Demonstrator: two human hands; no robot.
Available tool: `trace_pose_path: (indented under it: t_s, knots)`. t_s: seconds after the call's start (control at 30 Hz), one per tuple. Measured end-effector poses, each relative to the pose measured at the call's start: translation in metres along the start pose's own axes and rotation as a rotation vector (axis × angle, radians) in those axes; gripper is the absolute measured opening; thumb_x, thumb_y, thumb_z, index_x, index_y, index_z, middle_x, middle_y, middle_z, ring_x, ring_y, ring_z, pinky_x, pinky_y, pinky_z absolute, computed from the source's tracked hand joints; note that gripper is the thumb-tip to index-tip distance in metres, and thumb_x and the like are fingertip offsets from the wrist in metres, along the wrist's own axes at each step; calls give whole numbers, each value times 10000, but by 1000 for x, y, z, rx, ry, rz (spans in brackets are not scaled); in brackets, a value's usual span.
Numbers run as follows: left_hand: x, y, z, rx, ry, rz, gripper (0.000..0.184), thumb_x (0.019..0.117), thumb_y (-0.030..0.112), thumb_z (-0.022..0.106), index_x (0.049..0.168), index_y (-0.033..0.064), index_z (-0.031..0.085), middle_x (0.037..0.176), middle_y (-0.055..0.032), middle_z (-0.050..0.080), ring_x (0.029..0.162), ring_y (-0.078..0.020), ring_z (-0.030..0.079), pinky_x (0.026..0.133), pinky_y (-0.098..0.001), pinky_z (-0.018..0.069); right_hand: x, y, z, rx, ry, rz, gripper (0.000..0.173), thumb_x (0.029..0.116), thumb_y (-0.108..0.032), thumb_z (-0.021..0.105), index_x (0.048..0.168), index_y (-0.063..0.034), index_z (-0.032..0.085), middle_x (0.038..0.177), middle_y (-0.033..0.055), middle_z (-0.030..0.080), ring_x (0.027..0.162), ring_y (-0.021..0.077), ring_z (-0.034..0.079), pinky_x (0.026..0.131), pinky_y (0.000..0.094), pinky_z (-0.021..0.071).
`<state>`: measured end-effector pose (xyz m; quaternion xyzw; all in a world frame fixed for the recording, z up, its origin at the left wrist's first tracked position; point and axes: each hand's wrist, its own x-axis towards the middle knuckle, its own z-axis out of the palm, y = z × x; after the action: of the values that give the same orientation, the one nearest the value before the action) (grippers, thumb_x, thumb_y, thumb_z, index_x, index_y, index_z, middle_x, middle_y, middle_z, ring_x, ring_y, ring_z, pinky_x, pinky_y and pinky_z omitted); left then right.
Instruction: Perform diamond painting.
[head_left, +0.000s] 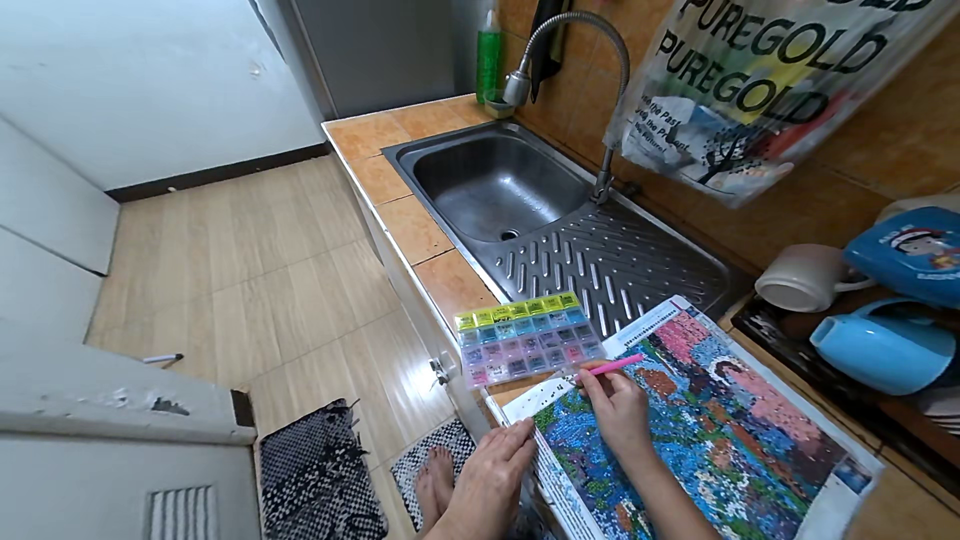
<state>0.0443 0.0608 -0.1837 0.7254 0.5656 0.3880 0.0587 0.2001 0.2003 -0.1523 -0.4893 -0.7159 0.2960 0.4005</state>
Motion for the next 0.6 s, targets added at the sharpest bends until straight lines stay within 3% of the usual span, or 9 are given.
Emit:
trace_pose_path:
  t_s: [0.47,0.6]
  knots:
    - [0,0,1,3,-4,-3,290,814,-98,581,1026,-10,758,1244,-167,719,1103,-289,726,973,-388,561,4,-1,2,-67,-70,-50,170,953,-76,605,965,44,725,833,135,710,707,193,698,695,331,595]
    - [-1,0,0,3,1,-2,302,812,-106,574,1030,-11,761,1242,-165,721,1111,-288,724,976,-388,561,3,-8,-3,7,-103,57,157,964,-51,602,986,59,711,845,130,713,724,154,702,708,293,594]
